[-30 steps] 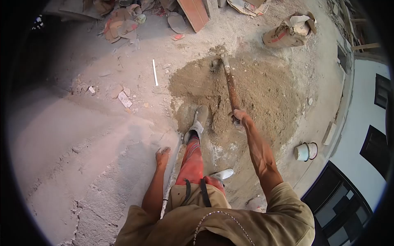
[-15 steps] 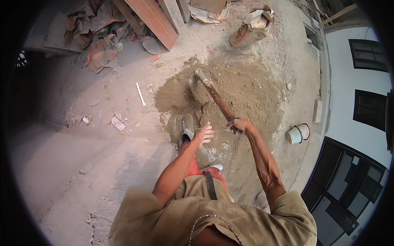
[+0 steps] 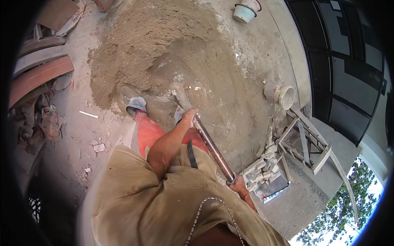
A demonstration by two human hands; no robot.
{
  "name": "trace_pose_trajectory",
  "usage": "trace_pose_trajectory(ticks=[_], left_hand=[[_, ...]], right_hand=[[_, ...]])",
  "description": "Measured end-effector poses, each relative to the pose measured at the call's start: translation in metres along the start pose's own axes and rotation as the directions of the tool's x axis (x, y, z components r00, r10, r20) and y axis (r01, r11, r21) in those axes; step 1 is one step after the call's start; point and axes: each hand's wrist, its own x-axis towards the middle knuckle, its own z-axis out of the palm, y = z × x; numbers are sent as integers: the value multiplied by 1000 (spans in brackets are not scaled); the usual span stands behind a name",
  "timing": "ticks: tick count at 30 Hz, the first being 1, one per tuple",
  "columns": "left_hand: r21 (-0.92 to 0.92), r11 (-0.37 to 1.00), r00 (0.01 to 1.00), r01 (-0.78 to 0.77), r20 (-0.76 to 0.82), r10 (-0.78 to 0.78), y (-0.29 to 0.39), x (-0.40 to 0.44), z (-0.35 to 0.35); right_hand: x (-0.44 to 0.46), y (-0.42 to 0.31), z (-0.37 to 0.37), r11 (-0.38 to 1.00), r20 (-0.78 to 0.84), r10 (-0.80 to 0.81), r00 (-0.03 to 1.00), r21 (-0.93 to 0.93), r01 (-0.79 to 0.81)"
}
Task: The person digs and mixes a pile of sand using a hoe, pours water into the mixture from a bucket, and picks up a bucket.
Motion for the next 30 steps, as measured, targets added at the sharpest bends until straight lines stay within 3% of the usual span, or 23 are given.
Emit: trace_pose_trajectory(ticks=[1,3,6,8,12,14,16,17,18,21,23,27,28,29,30], left_hand=[[154,981,993,117,-26,-114,-41,-3,18],[193,957,975,215,12,-222,-118,-19,45],[79,955,948,285,128,-293,-167,-42,54],[9,969,950,248,192,-245,-145,-42,50],[-107,989,994,-104,-38,100,-16,-36,7],[-158,930,935,-332,-183,303,81,-73,-26],[-210,806,809,-553,-366,460,169,-123,-73],[-139,772,728,-620,-468,501,212,-137,-105],[-185,704,686,-685,-488,539,253,-186,-125],[-180,400,427,-899,-568,704,357,-242,-222],[-168,225,281,-960,-589,758,408,-265,-272],[-238,140,237,-961,-453,859,450,-269,-344],[-108,200,228,-974,-447,865,453,-248,-367],[-196,390,436,-900,-455,777,444,-251,-377],[-160,420,444,-893,-458,770,428,-242,-389]], right_hand=[[-25,33,10,998,-53,58,997,9,-57],[-76,77,8,977,-79,210,975,-28,-213],[-105,104,-5,918,-123,331,936,-185,-349],[-78,115,-15,936,-144,249,958,-217,-276],[41,64,-22,971,-109,-35,993,-240,8],[101,-17,-23,984,-5,-149,989,-94,148],[144,-114,-12,952,52,-278,959,-114,283],[166,-159,-1,919,99,-361,927,-130,372],[181,-209,10,878,116,-451,885,-121,463],[191,-378,48,711,179,-687,704,-35,703],[190,-482,77,651,193,-724,662,-125,748],[205,-670,147,489,248,-835,491,-73,869],[212,-712,165,459,266,-844,466,-92,884],[221,-745,185,439,280,-848,450,-104,892],[243,-776,211,462,319,-825,467,-95,882]])
